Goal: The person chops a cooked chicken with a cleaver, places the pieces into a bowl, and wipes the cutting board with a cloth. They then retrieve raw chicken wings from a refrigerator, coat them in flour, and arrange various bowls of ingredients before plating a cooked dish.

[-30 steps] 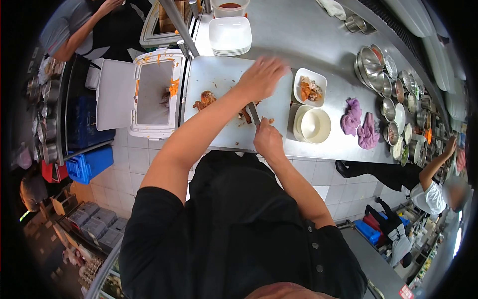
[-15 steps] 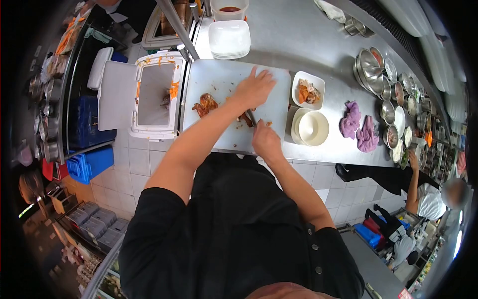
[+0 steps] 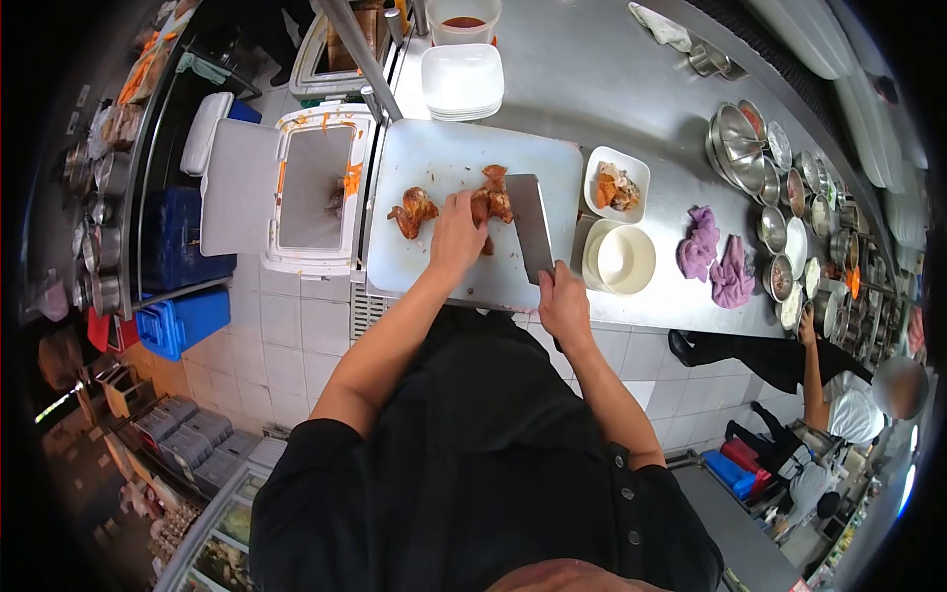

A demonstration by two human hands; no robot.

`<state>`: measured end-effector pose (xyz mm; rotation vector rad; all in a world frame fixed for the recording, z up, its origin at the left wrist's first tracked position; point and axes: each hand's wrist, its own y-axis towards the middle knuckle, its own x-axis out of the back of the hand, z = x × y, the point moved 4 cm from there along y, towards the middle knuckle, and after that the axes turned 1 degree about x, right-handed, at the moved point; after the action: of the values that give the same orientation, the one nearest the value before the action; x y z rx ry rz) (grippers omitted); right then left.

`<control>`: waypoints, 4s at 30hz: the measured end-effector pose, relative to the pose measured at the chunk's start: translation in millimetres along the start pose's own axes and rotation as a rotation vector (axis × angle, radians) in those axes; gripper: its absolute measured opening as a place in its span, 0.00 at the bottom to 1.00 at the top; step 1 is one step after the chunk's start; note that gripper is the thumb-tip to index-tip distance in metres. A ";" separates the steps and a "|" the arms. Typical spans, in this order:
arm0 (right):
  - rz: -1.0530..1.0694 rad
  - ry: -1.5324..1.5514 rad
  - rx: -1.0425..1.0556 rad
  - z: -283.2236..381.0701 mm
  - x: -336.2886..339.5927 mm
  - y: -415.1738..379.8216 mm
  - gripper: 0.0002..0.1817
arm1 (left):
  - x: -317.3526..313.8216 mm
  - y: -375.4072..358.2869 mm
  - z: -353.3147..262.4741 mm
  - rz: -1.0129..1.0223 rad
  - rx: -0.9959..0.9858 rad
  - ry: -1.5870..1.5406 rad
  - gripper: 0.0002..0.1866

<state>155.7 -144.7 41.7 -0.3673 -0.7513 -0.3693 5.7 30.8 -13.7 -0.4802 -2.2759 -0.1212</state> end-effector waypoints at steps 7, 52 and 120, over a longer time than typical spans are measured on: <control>0.001 -0.110 0.125 16.9 -27.0 17.2 0.10 | 25.5 2.0 19.6 -0.040 0.013 -0.231 0.21; 0.123 0.872 -0.385 -103.4 -58.4 9.0 0.14 | -30.7 7.3 -17.6 -0.028 -0.451 0.287 0.38; -0.261 0.768 -0.371 -74.7 99.7 -95.2 0.10 | 25.6 52.1 -42.1 -0.007 -0.175 -0.037 0.27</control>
<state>224.1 -280.4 80.6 -0.4334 0.0327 -0.8413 38.8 76.7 30.3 -0.5692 -2.3138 -0.3191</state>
